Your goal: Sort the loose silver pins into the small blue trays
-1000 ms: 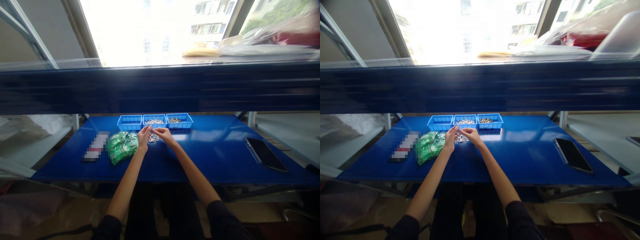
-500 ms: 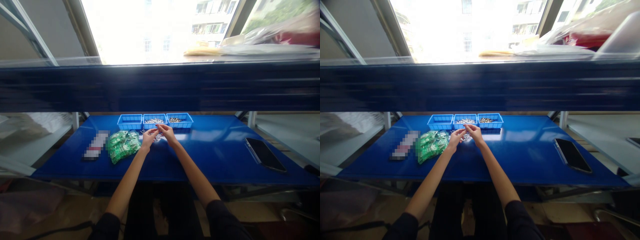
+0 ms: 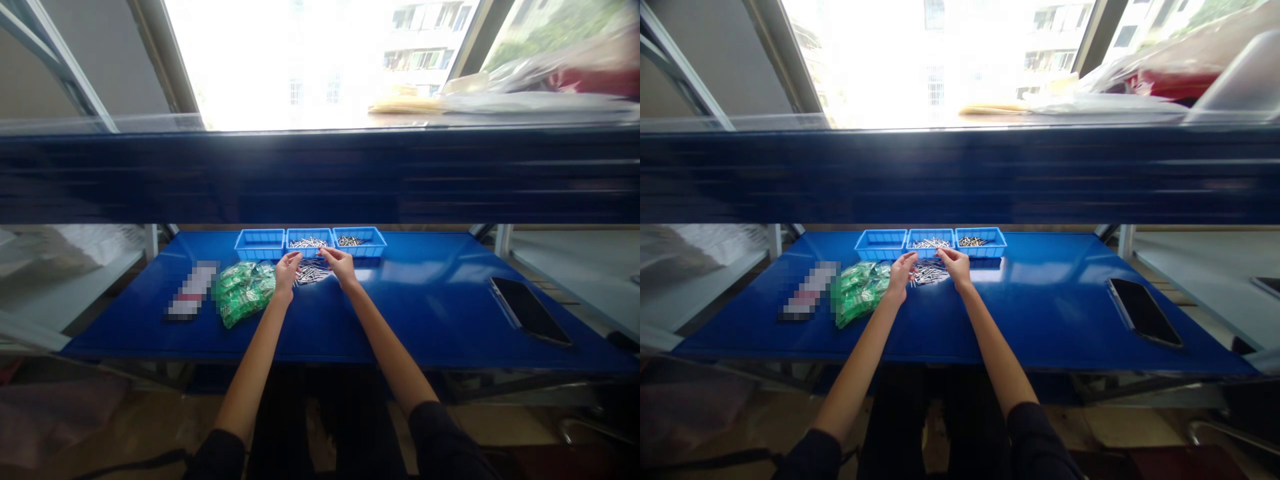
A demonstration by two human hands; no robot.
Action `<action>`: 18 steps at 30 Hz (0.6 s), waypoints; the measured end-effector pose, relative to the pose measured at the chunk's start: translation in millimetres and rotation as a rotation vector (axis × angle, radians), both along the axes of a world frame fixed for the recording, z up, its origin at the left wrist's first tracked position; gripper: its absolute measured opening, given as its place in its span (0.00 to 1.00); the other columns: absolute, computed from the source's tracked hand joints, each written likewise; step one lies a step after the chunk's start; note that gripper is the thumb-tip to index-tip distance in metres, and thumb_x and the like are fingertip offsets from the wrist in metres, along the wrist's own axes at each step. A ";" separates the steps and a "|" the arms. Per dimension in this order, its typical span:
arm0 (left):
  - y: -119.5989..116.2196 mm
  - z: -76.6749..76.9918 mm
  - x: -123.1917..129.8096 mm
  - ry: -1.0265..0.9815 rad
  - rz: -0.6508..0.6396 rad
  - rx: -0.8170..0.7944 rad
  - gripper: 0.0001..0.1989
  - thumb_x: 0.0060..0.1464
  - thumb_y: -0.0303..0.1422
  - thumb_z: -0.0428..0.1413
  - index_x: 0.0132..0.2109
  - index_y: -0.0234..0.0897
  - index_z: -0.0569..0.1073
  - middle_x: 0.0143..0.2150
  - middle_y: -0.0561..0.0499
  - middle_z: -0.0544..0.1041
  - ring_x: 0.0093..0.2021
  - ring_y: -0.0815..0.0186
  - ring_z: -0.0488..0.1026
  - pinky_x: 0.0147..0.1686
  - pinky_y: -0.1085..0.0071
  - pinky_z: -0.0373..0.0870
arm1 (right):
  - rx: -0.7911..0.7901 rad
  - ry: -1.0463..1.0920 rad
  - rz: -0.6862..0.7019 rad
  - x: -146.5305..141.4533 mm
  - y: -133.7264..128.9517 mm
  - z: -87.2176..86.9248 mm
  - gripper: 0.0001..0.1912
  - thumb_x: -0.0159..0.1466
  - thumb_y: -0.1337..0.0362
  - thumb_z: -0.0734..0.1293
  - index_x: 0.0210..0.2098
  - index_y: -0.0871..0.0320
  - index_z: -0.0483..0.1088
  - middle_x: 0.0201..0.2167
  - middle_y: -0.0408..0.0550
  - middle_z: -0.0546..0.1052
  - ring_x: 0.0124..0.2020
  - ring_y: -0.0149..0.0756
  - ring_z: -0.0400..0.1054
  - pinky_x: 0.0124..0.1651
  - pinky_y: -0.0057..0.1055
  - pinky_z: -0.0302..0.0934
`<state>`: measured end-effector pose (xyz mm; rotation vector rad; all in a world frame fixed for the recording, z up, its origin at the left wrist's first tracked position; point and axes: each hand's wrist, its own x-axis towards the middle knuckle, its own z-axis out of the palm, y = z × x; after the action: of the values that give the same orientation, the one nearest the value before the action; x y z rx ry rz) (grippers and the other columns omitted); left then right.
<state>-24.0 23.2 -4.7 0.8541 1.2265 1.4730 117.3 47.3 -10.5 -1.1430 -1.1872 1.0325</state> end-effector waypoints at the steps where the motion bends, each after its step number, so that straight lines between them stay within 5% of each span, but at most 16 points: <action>1: 0.1 -0.4 0.3 -0.003 -0.006 -0.004 0.13 0.48 0.34 0.59 0.41 0.31 0.72 0.34 0.50 0.71 0.20 0.79 0.62 0.14 0.81 0.52 | 0.003 0.001 -0.007 0.5 0.6 0.2 0.22 0.51 0.52 0.68 0.38 0.61 0.76 0.33 0.53 0.79 0.29 0.35 0.68 0.22 0.25 0.56; 8: -2.0 2.5 1.1 -0.043 -0.037 -0.050 0.13 0.48 0.33 0.59 0.41 0.31 0.72 0.35 0.50 0.71 0.20 0.79 0.63 0.15 0.80 0.52 | 0.067 -0.026 0.132 3.2 3.9 2.4 0.21 0.56 0.56 0.66 0.48 0.53 0.71 0.51 0.48 0.72 0.46 0.39 0.69 0.27 0.24 0.64; 18: -3.3 6.3 0.4 -0.055 -0.017 -0.049 0.11 0.50 0.32 0.56 0.40 0.31 0.71 0.33 0.51 0.69 0.19 0.79 0.62 0.14 0.80 0.51 | 0.142 -0.712 -0.070 9.7 0.1 -6.4 0.09 0.53 0.59 0.68 0.34 0.53 0.76 0.36 0.44 0.78 0.35 0.36 0.71 0.37 0.31 0.64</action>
<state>-23.6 19.8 1.6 0.7845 1.2065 1.4377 126.9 47.4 -17.0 -1.4794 -1.7239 0.4716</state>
